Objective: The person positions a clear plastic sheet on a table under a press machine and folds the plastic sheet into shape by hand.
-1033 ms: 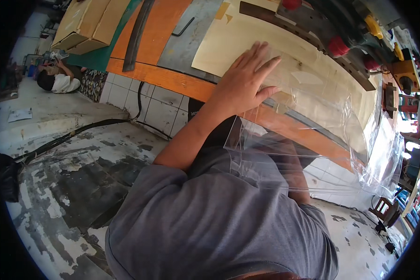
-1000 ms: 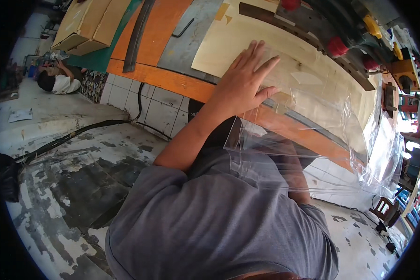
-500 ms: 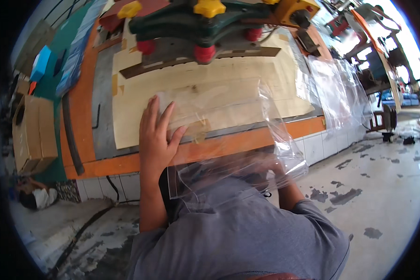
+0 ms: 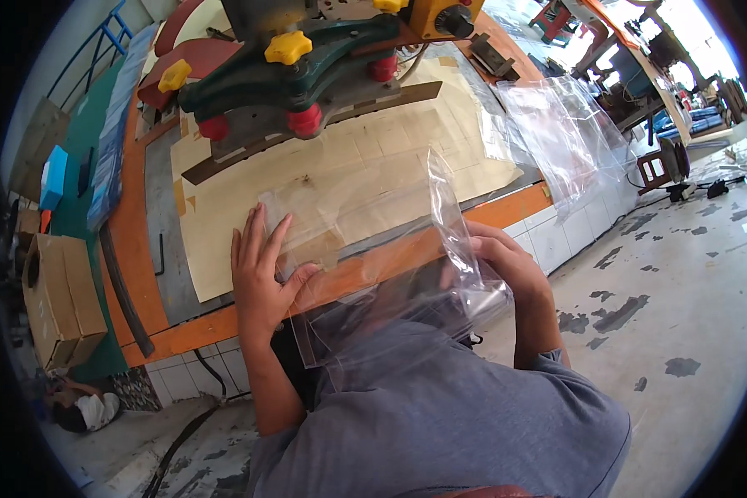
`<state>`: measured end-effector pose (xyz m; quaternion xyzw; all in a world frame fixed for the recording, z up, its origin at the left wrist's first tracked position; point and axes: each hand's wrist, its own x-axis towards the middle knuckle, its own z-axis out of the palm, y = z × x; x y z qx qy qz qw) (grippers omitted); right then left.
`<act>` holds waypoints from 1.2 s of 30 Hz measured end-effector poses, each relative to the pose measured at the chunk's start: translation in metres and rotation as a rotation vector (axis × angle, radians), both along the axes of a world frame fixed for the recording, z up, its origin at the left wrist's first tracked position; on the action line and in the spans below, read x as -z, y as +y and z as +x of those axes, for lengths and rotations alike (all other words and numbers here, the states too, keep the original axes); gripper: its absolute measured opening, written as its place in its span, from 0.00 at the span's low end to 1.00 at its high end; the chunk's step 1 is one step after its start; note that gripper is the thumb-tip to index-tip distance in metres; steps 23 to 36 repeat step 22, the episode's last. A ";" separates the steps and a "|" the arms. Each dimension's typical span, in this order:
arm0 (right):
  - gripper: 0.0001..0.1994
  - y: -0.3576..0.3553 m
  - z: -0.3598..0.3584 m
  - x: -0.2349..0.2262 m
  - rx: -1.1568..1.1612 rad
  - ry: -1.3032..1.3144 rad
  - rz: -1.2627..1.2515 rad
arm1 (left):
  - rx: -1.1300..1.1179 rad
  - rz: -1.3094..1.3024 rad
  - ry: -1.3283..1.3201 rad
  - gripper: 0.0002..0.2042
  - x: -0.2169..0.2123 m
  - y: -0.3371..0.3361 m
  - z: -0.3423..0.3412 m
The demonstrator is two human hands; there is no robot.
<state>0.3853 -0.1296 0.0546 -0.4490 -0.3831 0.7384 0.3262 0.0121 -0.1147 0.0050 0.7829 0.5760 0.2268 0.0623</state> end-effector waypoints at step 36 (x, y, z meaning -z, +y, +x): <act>0.18 0.124 0.040 0.042 0.207 -1.800 0.697 | -0.079 -0.014 -0.026 0.30 0.005 0.000 0.001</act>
